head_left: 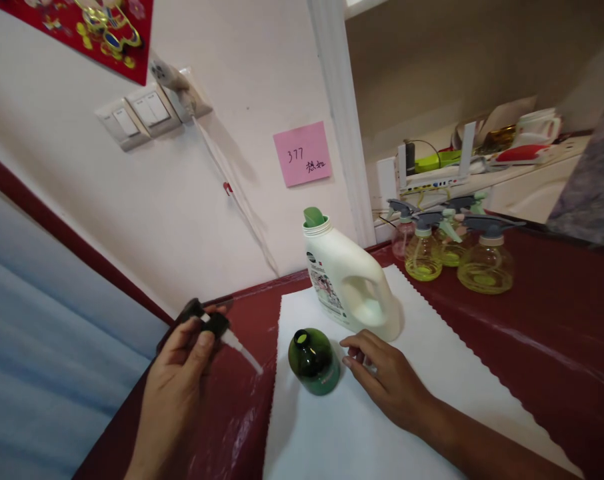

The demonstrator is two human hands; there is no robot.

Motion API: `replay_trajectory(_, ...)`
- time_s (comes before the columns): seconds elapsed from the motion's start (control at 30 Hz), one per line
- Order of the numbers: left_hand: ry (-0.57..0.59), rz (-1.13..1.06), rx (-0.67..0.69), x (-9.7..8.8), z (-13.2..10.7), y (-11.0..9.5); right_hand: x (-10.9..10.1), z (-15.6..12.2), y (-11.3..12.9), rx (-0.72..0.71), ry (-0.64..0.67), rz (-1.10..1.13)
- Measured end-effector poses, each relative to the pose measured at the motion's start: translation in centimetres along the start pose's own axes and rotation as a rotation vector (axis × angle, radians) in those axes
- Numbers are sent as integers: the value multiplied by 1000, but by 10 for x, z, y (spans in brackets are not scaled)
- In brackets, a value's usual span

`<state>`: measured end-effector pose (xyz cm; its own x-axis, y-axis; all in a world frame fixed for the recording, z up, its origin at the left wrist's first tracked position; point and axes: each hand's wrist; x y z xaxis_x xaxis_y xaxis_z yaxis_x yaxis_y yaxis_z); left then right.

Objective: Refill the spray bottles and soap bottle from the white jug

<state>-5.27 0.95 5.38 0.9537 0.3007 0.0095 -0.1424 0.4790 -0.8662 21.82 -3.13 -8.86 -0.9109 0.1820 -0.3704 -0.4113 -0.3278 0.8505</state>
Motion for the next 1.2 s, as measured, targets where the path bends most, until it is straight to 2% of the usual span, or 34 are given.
replay_trajectory(0.13,-35,-224,29,47,-6,-24,-1,-1,0,-6,6,-4)
replay_trajectory(0.2,-26,-270,61,63,-8,-26,-2,-1,1,-11,3,-11)
replay_trajectory(0.3,3,-299,78,77,-8,-18,-2,0,1,-18,-4,-18)
replay_trajectory(0.53,84,-219,-21,75,-22,27,-1,1,2,-28,-4,-19)
replay_trajectory(0.73,252,-99,-95,70,-50,66,0,0,3,-32,1,-15)
replay_trajectory(0.9,301,-75,-107,68,-60,78,-3,1,8,-27,0,-2)
replay_trajectory(1.2,245,-53,-106,67,-65,88,-3,3,17,-28,18,12)
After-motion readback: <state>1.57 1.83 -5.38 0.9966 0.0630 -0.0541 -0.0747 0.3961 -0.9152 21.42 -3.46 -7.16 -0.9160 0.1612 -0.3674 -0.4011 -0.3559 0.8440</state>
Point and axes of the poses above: each hand's wrist, its own z-axis towards the middle knuckle, its own x-axis out of the palm, y = z × x, and after that the axes turned 9 degrees about x, right-handed
